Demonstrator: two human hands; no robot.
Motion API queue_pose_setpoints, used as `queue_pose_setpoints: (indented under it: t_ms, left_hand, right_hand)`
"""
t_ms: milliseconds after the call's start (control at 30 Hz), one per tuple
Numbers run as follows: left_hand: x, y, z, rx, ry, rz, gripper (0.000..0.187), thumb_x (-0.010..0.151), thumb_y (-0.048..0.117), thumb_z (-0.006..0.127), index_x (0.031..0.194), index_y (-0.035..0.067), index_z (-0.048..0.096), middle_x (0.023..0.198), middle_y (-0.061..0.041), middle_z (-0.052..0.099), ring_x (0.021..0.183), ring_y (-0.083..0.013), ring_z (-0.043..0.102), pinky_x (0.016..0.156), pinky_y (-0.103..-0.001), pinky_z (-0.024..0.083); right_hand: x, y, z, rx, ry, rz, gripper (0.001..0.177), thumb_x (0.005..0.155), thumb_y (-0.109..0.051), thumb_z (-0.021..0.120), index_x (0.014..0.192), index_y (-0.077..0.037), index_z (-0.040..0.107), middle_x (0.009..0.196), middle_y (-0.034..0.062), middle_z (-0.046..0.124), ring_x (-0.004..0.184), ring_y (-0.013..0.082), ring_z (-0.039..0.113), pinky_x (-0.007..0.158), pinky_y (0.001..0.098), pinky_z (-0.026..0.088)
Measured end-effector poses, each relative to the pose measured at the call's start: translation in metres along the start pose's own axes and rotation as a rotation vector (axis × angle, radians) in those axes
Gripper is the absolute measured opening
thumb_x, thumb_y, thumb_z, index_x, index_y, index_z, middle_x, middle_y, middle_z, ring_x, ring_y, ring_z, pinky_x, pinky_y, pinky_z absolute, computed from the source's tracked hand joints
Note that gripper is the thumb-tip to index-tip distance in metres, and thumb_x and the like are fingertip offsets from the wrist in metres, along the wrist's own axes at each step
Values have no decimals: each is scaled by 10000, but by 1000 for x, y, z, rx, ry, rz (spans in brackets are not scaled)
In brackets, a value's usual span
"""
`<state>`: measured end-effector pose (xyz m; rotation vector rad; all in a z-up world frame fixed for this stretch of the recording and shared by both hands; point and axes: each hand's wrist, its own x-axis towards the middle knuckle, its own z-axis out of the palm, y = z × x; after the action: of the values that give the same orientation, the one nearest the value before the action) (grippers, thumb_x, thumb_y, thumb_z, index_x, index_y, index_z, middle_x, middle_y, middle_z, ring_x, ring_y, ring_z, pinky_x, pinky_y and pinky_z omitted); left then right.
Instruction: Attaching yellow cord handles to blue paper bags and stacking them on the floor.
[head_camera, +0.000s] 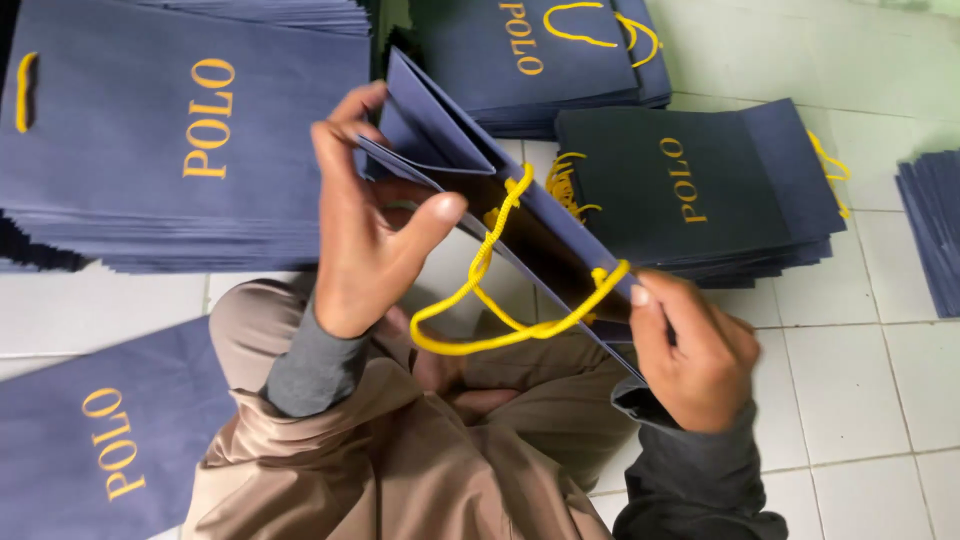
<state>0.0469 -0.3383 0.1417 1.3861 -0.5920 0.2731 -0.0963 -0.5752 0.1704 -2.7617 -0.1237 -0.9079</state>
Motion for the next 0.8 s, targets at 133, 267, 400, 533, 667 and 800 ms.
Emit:
queue_pose_setpoints:
  t_ms: [133,267,400,533,667,800]
  left_hand:
    - [-31,-44,-7,-44,-27,-197,495,902,52,670,1205,31,278,1485,-242,274,931,-302,660,781,-384,645]
    - [-60,-71,-4,-51,-51,-345,476,823,-95,530,1214,81,324,1465,-292,322,948,-357,633,806,-541,614]
    - [-69,-74,-1,57,-67,-319,341,825,-86,512,1100,80,398,1448,-309,372,953,-495,673,762,-544,617]
    - [-67,-71,5,161,-65,-322,251,818,-50,503,978,78,648,1393,-245,440,943,-321,667,764,-404,612]
    - [-67,-71,5,181,-37,-386,369,799,-34,519,1068,87,742,1285,-203,471,909,-275,672,773,-350,617]
    - [-65,-70,1,186,-44,-418,441,793,-33,523,1180,52,716,1254,-217,468,907,-279,666,805,-381,611]
  right_hand:
    - [-19,30,49,152,-43,-17,134,914,20,700,1029,-24,754,820,127,740,640,280,651,557,396,508]
    - [-39,52,69,197,-141,13,115,951,-127,712,1010,-170,801,759,72,746,671,315,718,598,418,569]
    - [-38,49,59,196,-243,108,185,949,-186,708,1126,-216,755,821,52,770,732,335,720,605,478,560]
    - [-18,38,50,301,-487,-125,322,961,1,508,1210,-147,648,1037,218,689,786,503,686,628,616,588]
    - [7,44,50,346,-832,245,985,895,-56,606,1641,-85,-36,1070,398,665,871,576,698,732,671,592]
    - [11,66,46,488,-641,282,965,914,-64,658,1598,4,-20,962,399,687,781,555,713,622,610,603]
